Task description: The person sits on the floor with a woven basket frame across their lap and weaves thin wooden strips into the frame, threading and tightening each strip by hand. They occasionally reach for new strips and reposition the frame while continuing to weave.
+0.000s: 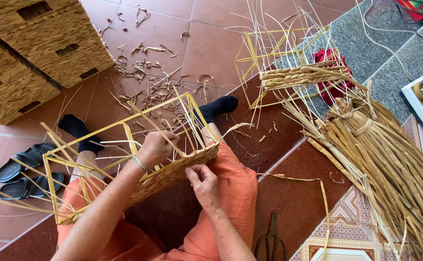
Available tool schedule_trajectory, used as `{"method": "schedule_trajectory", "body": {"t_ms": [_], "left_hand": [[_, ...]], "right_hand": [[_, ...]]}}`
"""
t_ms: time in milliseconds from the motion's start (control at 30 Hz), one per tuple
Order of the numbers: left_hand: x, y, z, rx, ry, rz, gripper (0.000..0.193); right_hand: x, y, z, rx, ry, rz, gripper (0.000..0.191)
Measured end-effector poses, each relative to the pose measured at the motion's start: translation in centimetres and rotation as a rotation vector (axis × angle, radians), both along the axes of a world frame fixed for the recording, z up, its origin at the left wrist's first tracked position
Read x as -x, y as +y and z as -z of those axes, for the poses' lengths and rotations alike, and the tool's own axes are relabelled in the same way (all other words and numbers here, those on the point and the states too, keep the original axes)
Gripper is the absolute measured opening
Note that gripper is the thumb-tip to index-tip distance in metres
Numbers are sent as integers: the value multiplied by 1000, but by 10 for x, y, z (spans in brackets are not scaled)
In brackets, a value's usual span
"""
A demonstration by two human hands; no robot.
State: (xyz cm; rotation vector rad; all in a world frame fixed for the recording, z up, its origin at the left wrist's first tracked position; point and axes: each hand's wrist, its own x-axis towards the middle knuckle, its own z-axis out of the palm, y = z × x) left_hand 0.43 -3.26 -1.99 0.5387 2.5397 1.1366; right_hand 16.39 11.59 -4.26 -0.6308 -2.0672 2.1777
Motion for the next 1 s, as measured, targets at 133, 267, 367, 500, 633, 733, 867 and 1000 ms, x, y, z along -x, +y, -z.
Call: {"method": "schedule_trajectory", "body": {"t_ms": [133,267,367,500,633,733,867,1000], "left_hand": [[7,-14,-3,12,417,145,41],[5,-13,-16,352,542,111,16],[-1,-7,-29,153,503,74,13],[-6,-2,-38,-66,-32,17,16],[-6,-2,-40,-37,-242,177,21],[-5,-2,-38,-45,-190,207,20],[-5,-1,-37,21,-172,65,13],[-6,-2,-36,-36,-185,135,21]], "right_hand": [[8,-5,11,57,1,23,24],[13,-12,17,69,17,50,26],[15,-13,22,91,26,55,27],[18,-11,27,-16,76,38,26],[20,-14,30,101,32,76,26],[20,-17,31,120,39,90,26],[21,-18,30,131,52,94,27],[21,-16,28,134,30,65,23]]}}
